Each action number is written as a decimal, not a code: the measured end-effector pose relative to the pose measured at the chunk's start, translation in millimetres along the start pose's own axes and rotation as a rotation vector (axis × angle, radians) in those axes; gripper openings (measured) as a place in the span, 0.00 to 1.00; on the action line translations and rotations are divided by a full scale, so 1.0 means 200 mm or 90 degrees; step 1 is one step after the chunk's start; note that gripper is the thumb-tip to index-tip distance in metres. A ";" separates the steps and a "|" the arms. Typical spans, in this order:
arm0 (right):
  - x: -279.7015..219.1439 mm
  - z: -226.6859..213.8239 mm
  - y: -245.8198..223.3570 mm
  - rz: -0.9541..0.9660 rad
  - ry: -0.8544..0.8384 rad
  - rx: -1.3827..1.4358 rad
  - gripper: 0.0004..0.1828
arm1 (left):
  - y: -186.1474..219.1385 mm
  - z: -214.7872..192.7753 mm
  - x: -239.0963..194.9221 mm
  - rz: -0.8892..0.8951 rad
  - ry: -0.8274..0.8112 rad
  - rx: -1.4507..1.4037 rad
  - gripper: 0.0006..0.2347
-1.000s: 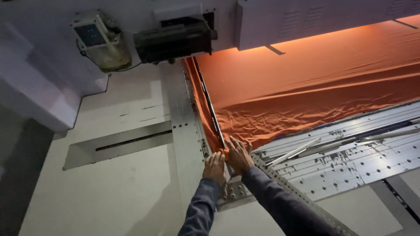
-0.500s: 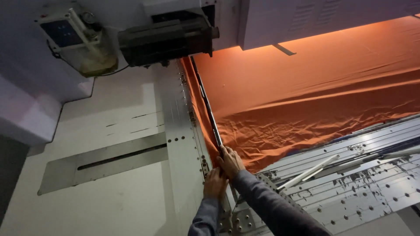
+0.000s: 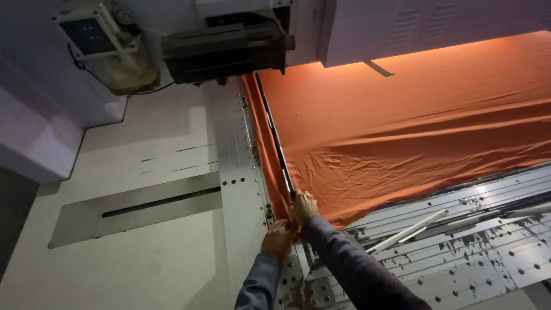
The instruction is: Securing the edges of a large orange fabric sheet into a machine track using small plastic strips.
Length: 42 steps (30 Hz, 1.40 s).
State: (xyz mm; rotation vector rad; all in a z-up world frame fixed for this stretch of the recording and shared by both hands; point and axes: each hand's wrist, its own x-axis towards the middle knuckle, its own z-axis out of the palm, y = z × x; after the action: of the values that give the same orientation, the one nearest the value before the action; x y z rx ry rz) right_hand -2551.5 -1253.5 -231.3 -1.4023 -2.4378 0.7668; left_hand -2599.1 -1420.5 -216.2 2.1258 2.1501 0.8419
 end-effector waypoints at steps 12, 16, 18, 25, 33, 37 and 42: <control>-0.04 -0.08 0.08 -0.157 0.181 0.080 0.31 | 0.03 0.13 0.01 0.122 -0.013 0.172 0.24; -0.29 -0.22 0.09 -0.001 0.219 0.189 0.14 | 0.04 0.22 0.06 0.112 -0.016 0.089 0.22; -0.28 -0.29 0.16 0.144 0.175 0.156 0.20 | 0.10 0.17 0.10 0.084 0.104 0.169 0.06; -0.08 -0.22 0.52 0.085 0.164 0.024 0.20 | 0.07 0.27 0.22 -0.090 0.149 0.136 0.12; 0.07 -0.24 0.56 0.080 0.089 -0.186 0.25 | 0.06 0.20 0.38 -0.152 -0.134 0.177 0.19; 0.07 -0.32 0.37 0.055 0.128 -0.202 0.25 | 0.08 0.02 0.35 -0.038 -0.347 0.106 0.27; 0.11 -0.31 0.29 -0.024 0.077 -0.135 0.31 | 0.01 0.14 0.28 -0.024 -0.310 0.081 0.24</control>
State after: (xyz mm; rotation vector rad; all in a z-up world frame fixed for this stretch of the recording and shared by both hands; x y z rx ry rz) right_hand -2492.3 -1190.0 -211.8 -1.4244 -2.5011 0.4125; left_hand -2591.2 -1358.5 -217.9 2.0580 2.0127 0.1557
